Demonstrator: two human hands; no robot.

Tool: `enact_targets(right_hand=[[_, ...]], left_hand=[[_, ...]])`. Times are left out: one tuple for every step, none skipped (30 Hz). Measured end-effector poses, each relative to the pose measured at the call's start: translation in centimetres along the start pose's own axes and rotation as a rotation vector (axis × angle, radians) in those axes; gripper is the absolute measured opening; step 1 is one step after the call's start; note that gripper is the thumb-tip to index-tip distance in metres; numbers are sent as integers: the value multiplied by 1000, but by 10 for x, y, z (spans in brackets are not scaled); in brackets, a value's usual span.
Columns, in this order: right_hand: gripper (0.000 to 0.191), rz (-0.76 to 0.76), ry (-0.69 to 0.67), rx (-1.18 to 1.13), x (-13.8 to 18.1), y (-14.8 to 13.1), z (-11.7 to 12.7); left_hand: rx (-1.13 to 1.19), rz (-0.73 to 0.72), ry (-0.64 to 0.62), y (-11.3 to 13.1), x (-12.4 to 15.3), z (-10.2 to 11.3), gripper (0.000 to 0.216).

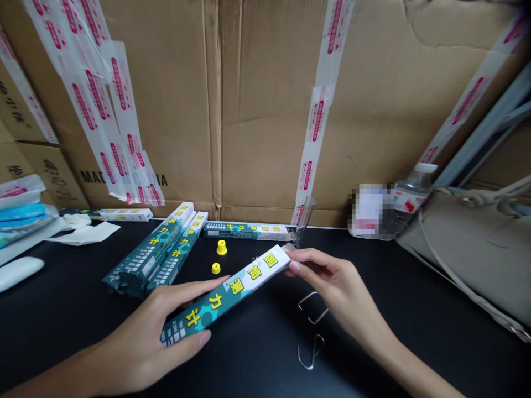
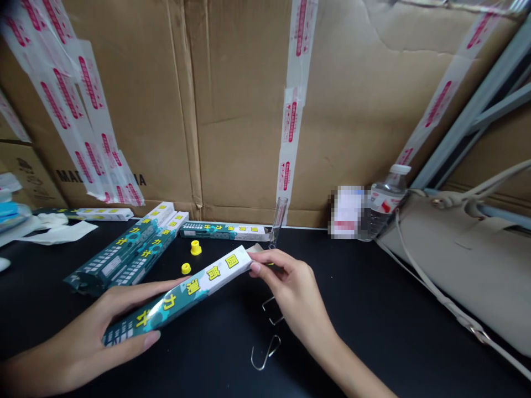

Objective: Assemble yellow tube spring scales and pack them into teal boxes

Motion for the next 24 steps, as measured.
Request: enact_targets(right_hand=[[17,37,-6,37,1,-4,0],[16,68,-10,70,2,-7,0],[14,87,-8,89,2,-9,0],[14,93,1,88,3,-9,1],[15,86,18,67,2,-8,2],[18,73,37,42,2,-7,4],[24,61,65,27,1,-4,7],[31,53,103,32,1,-3,11],[39,46,144,52,0,-1,15],[47,33,176,73,-1,0,18],[53,12,194,83,-2,2,21],[57,-24,179,67,-4,5,21],[60,-75,131,18,-5,9,18],[61,-138,60,-57,-5,13,13],[60,-199,-12,-139,-5,16,7],[58,-240,-65,-208,-4,17,2],[55,-255,-92,-250,-3,17,-1],[53,-242,-93,-264,-3,15,-1],[50,-207,-77,-253,-3,12,0],[48,-165,-61,-228,-3,8,1],[46,-126,-49,-201,-3,5,2],[45,-97,-40,-181,-3,3,2],[44,-80,-34,-166,-3,2,2],[44,-71,-25,-152,-3,1,3]], left_hand=[[-5,-2,46,0,2,2,50],[-12,-2,83,1,3,3,49],[-19,-2,106,3,4,4,48],[-23,-8,114,5,5,4,48],[-26,-15,118,7,4,4,47],[-26,-22,120,9,4,4,46],[-22,-28,119,11,3,5,44],[-18,-33,117,13,2,5,43],[-13,-35,113,14,1,5,42],[-11,-36,108,14,1,5,42],[-9,-37,101,14,0,4,42],[-9,-39,95,14,0,4,43],[-12,-40,94,13,0,3,42],[-19,-40,100,13,0,3,42],[-27,-38,108,12,1,3,41],[-34,-37,118,11,1,4,41],[-39,-37,124,10,2,4,40],[-40,-41,125,10,2,3,40],[-37,-48,119,11,1,2,40],[-30,-58,107,12,1,1,40],[-19,-70,93,14,0,0,40],[-8,-81,80,15,-1,-2,40],[1,-89,70,16,-1,-2,40],[6,-94,64,17,-2,-3,41]])
Point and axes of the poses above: each hand's wrist, its own x-axis away from the middle knuckle, its own z-axis out of the back of the hand, y = z × x, the point moved 8 cm from there along -x, towards the middle knuckle, and after that the axes turned 10 degrees about x, right-handed, at the moved point
